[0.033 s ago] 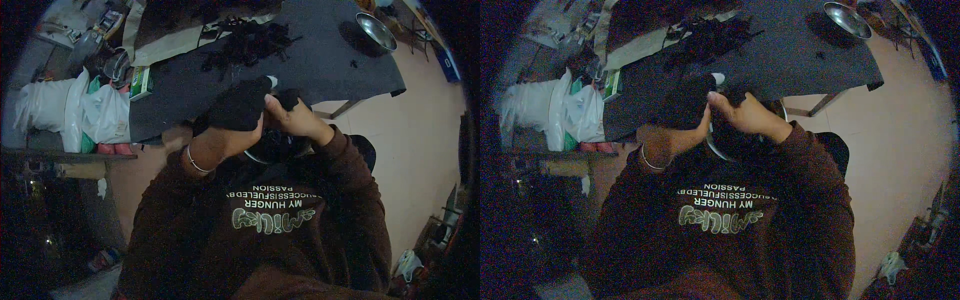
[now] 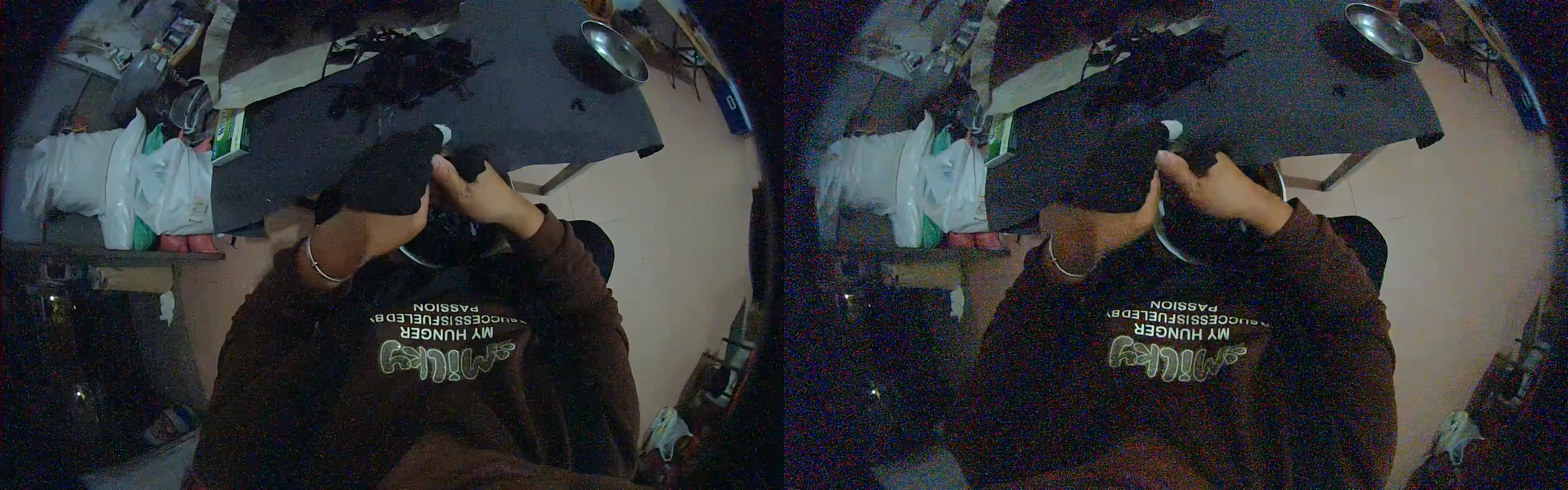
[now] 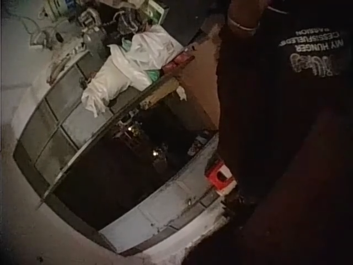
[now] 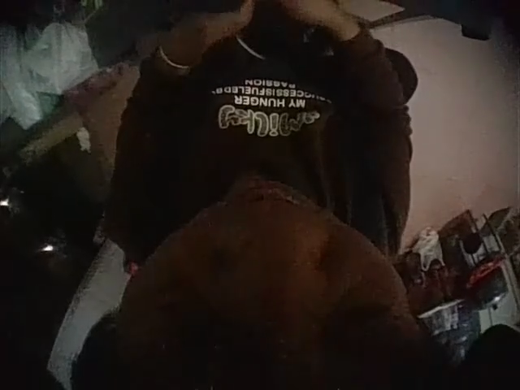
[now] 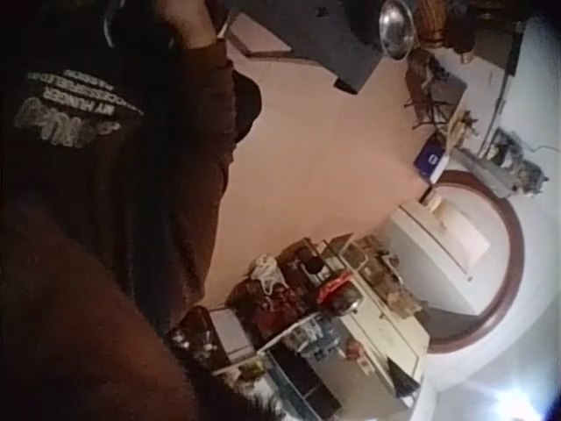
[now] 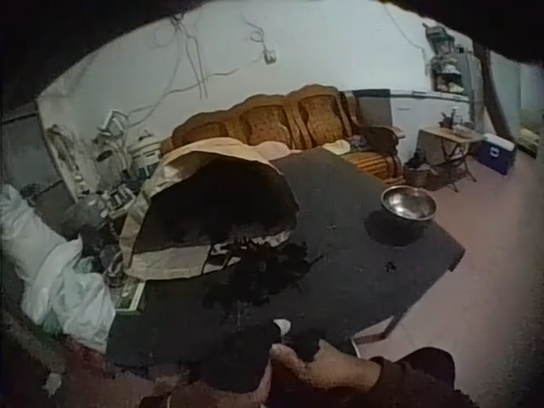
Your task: Assembling a mechanical component by fitting a fabric cover over a circular base.
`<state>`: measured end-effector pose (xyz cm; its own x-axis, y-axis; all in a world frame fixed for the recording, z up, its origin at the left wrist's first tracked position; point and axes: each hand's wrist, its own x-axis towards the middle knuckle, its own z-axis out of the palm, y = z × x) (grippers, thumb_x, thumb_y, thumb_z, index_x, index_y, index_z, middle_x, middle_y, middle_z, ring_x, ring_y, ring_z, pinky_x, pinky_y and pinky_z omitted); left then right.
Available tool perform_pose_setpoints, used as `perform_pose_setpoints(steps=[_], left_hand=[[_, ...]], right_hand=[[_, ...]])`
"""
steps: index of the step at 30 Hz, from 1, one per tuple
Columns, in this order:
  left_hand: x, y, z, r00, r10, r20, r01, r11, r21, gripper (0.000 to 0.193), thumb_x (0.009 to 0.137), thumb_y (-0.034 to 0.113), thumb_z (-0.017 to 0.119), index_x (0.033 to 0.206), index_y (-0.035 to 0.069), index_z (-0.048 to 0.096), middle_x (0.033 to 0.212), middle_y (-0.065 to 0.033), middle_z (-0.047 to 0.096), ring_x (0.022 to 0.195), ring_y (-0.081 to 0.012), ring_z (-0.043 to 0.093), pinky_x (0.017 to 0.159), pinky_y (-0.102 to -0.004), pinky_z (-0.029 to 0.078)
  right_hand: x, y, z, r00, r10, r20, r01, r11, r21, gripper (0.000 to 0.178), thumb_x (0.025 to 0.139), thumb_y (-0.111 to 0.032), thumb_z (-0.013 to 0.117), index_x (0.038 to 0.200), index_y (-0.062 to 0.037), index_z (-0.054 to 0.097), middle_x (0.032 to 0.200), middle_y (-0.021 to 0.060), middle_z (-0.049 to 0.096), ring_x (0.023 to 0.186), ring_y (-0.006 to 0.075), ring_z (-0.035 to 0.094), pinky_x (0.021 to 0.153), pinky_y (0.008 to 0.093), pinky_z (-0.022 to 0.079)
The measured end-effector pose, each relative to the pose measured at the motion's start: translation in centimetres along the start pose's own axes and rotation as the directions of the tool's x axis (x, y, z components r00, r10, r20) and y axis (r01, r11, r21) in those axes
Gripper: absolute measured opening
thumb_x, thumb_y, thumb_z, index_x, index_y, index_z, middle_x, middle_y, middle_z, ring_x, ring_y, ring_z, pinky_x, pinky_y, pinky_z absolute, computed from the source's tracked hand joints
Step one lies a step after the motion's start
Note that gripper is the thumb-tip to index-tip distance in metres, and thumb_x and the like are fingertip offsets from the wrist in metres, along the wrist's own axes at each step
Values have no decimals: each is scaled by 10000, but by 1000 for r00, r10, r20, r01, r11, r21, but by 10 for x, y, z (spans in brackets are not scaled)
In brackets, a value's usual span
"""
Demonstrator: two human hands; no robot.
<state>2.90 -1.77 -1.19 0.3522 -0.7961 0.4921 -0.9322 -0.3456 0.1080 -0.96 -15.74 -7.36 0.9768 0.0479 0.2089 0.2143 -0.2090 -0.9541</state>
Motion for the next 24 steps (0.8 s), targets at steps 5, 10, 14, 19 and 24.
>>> perform_pose_setpoints(steps=[5, 10, 14, 19, 24], left_hand=[[-5, -4, 9, 1000, 1, 23, -1, 1000, 10, 257, 689, 43, 458, 931, -34, 491, 835, -183, 523, 736, -310, 517, 667, -359, 416], [-3, -1, 4, 989, -124, -83, 120, 991, -56, 254, 730, 105, 488, 944, -32, 497, 851, -174, 531, 784, -295, 523, 719, -346, 412], [-8, -18, 8, 914, -367, 174, 404, 779, -479, 299, 765, 194, 513, 963, -30, 506, 912, -184, 534, 871, -268, 519, 779, -318, 395], [4, -21, -3, 344, -719, 603, 935, 323, -148, 559, 761, 481, 429, 1006, -16, 500, 1029, -219, 489, 985, -297, 466, 850, -327, 345], [7, -10, -1, 352, -774, 527, 919, 393, -37, 604, 760, 519, 373, 1038, -7, 476, 990, -275, 482, 991, -331, 453, 855, -350, 339]], right_hand=[[1, 15, 11, 999, -34, -34, 34, 999, -2, 328, 856, -286, 353, 772, -3, 497, 634, 16, 490, 551, 83, 433, 492, 234, 365], [-1, -13, -6, 992, 121, 38, -124, 986, 111, 320, 843, -296, 383, 770, -11, 508, 618, 12, 484, 554, 79, 427, 490, 226, 358], [1, -10, -14, 993, 109, -42, -109, 994, 10, 303, 809, -319, 451, 836, -30, 539, 644, 8, 508, 585, 95, 472, 512, 241, 379], [0, 2, -19, 1000, -15, 3, 15, 976, -217, 188, 767, -167, 539, 889, -26, 563, 774, 45, 587, 688, 96, 517, 606, 242, 423], [-2, -8, -26, 997, -14, -82, 4, 993, -117, 180, 756, -167, 557, 851, -16, 575, 749, 42, 588, 677, 90, 512, 597, 245, 422]])
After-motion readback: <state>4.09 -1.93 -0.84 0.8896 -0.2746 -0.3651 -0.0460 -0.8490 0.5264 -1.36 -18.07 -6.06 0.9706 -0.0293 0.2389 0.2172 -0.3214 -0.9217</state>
